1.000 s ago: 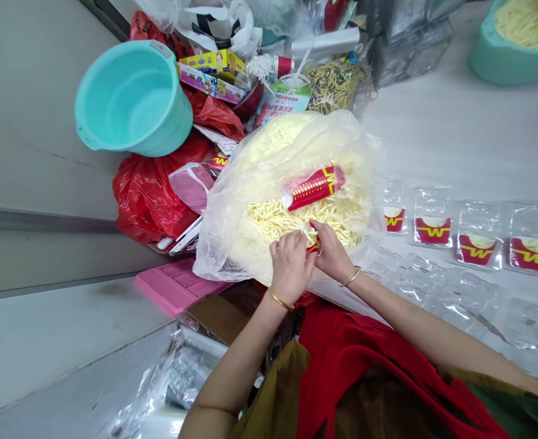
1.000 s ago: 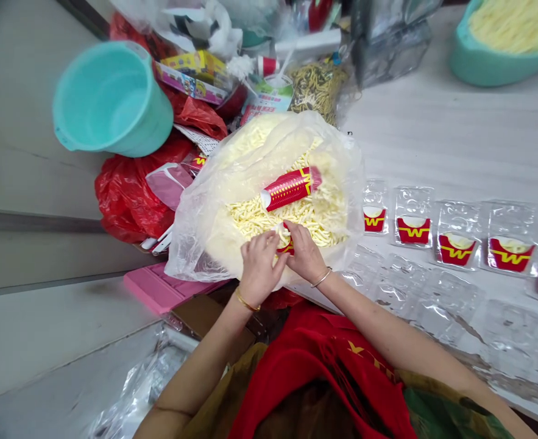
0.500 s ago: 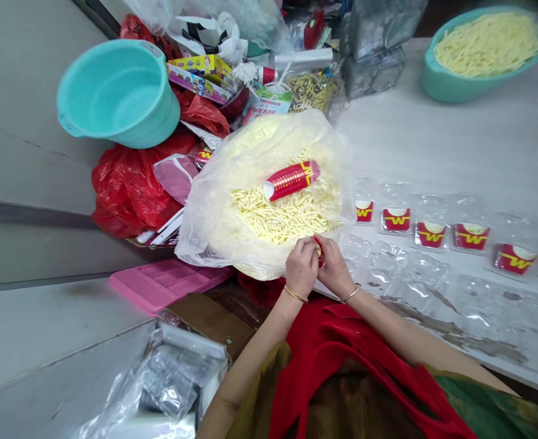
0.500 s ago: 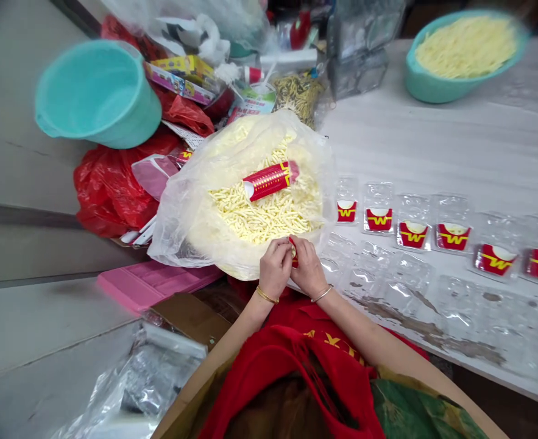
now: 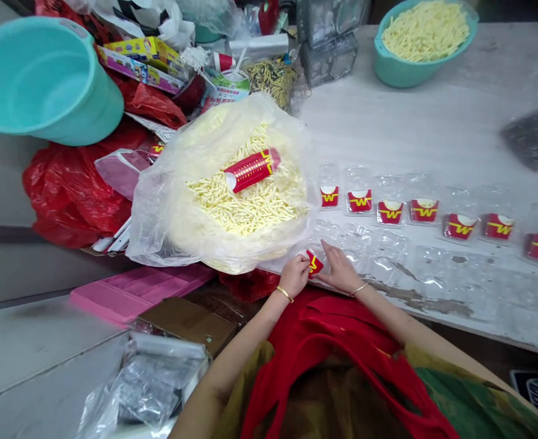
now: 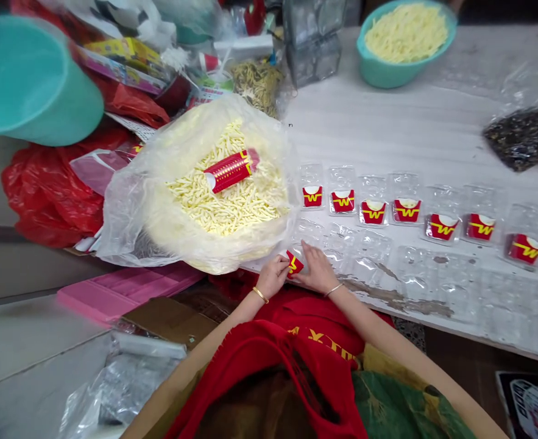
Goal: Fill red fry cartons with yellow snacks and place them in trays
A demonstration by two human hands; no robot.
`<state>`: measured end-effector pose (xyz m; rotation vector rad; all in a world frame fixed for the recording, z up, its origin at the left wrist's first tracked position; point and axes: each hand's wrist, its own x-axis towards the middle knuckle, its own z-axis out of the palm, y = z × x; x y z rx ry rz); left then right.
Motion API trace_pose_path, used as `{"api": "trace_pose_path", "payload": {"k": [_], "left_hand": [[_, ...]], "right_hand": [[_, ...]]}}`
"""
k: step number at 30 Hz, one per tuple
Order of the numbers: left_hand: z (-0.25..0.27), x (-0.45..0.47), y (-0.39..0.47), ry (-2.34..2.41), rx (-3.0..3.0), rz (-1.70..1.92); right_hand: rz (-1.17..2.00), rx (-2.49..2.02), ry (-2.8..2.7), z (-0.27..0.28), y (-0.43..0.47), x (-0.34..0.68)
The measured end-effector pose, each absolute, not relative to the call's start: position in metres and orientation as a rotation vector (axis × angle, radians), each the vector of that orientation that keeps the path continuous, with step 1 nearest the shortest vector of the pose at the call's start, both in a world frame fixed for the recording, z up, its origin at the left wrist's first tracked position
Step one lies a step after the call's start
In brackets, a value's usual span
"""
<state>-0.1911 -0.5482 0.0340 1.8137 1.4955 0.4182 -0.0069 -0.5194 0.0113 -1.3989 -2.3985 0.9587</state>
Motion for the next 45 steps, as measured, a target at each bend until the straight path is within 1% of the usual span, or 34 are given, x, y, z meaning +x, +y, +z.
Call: {"api": "trace_pose_path", "payload": {"k": [4,7,10,18,24,29,32,35,38,40,42,45], "left_hand": [[0.018,-0.200,-0.516,1.294,2.190,0.242],[0.008,-0.192,-0.493,1.059,2.373,0.009],[-0.005,-0.178,-0.482,0.922,2.418,-0.079],[-0.033,-0.162,-0.479,0.868,2.434,-0.066],[-0.033,-0.165,-0.480,0.923,2.430,-0.015],[-0.020,-0.159,-0.490,1.064,2.437,-0.066],[0.006,-0.163,-0.494,1.144,2.391,0.110],[0.050,-0.195,-0.483,1.337,2.218,0.510],[0.091,-0.263,-0.449,1.895,1.780,0.998],[0.103,-0.315,-0.416,2.286,1.378,1.212],[0.100,-0.359,-0.382,2.454,1.107,1.215],[0.085,-0.395,-0.346,2.345,0.939,1.121]], "right_hand": [[0.646,-1.442,-2.730,-0.006,-0.483,0.020],[0.549,-1.380,-2.885,-0.016,-0.466,0.023],[0.556,-1.349,-2.913,-0.022,-0.459,0.018],[0.642,-1.293,-2.968,-0.016,-0.446,0.020],[0.757,-1.248,-2.997,-0.012,-0.435,0.024],[0.752,-1.193,-2.990,-0.009,-0.436,0.023],[0.698,-1.149,-2.905,-0.007,-0.438,0.023],[0.638,-1.134,-2.710,0.005,-0.438,0.016],[0.675,-1.110,-2.500,0.032,-0.434,-0.007],[0.719,-1.052,-2.407,0.053,-0.425,-0.035],[0.732,-0.970,-2.372,0.074,-0.408,-0.073],[0.644,-0.865,-2.426,0.097,-0.369,-0.140]]}}
